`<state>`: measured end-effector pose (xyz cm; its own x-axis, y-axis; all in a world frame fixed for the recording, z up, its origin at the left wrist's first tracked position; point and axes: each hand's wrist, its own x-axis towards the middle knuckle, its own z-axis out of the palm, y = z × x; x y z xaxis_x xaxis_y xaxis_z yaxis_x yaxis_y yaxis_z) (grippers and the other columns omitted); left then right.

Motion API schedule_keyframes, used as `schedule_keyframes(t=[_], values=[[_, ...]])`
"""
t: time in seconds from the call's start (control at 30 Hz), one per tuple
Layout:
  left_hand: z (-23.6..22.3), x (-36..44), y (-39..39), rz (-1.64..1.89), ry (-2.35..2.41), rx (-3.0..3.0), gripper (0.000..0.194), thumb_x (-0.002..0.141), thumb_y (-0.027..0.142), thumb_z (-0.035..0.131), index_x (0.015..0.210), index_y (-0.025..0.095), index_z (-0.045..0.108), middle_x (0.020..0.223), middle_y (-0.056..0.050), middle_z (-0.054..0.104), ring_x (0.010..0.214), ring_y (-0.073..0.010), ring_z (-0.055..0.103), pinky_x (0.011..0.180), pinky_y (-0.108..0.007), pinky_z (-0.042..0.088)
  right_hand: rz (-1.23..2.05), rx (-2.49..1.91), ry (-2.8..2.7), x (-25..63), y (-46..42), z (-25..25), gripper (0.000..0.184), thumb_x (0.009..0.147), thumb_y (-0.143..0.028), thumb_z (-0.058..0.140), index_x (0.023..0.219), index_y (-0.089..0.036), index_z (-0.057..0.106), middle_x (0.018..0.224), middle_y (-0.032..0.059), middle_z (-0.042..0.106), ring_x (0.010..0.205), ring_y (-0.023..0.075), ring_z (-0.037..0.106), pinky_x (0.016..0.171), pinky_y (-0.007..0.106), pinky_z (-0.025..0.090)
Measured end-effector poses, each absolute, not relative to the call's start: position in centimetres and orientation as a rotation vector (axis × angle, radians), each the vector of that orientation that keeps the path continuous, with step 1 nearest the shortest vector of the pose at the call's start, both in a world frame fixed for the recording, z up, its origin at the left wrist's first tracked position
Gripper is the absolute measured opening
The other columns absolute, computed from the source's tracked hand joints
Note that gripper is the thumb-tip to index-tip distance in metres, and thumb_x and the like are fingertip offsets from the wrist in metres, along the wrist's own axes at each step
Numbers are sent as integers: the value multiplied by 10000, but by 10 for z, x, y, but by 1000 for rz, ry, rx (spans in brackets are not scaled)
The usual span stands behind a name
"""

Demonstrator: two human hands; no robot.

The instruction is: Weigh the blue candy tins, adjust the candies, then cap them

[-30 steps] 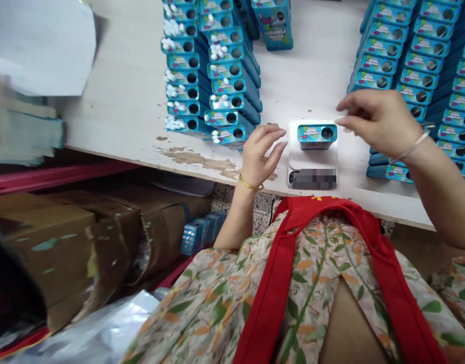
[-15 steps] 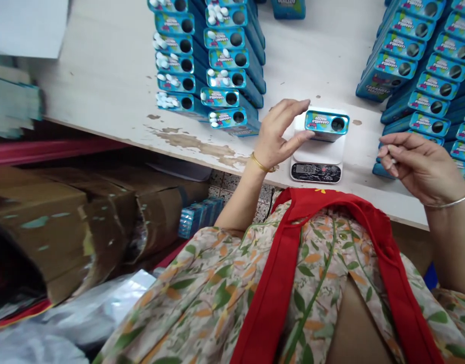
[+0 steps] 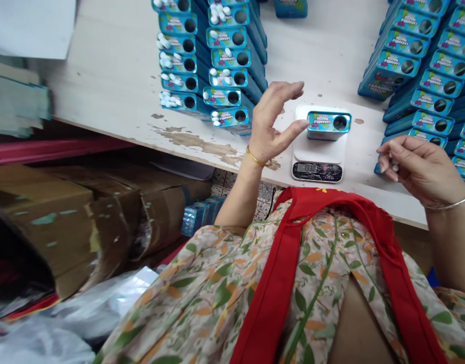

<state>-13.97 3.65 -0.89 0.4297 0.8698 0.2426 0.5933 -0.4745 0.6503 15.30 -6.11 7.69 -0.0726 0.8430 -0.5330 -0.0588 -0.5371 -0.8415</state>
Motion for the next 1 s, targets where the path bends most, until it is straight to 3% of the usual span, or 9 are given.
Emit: schedule_keyframes(t=[0.17,0.6,0.83,1.0], values=[[-12,-140,42,828,1260,2203,656,918,782,276,1397,365,443,1297,-84,601,1233,-275,590,1054,-482,518,1657,-1543,-863,156,-63,78,337,781,-477,809,854,-161,717,649,28,614,530,89,496,476,226,309],[-8,-129,47,829,1115,2222,675,903,794,335,1365,327,489,1244,-103,609,1187,-289,597,1033,-490,496,1609,-1543,-844,165,-69,75,328,790,-474,803,839,-160,719,626,23,587,516,81,475,466,226,286],[3,-115,47,838,850,2335,659,894,731,490,1359,265,501,1206,-114,632,1126,-253,598,993,-426,500,1612,-1554,-829,166,-71,71,380,753,-513,818,835,-159,709,622,14,588,506,75,470,459,215,281],[1,-112,48,836,719,2382,772,854,702,607,1401,179,458,1186,-117,640,1095,-247,610,961,-438,509,1614,-1549,-801,166,-73,70,384,739,-505,830,813,-153,697,609,6,571,510,69,467,461,219,273]])
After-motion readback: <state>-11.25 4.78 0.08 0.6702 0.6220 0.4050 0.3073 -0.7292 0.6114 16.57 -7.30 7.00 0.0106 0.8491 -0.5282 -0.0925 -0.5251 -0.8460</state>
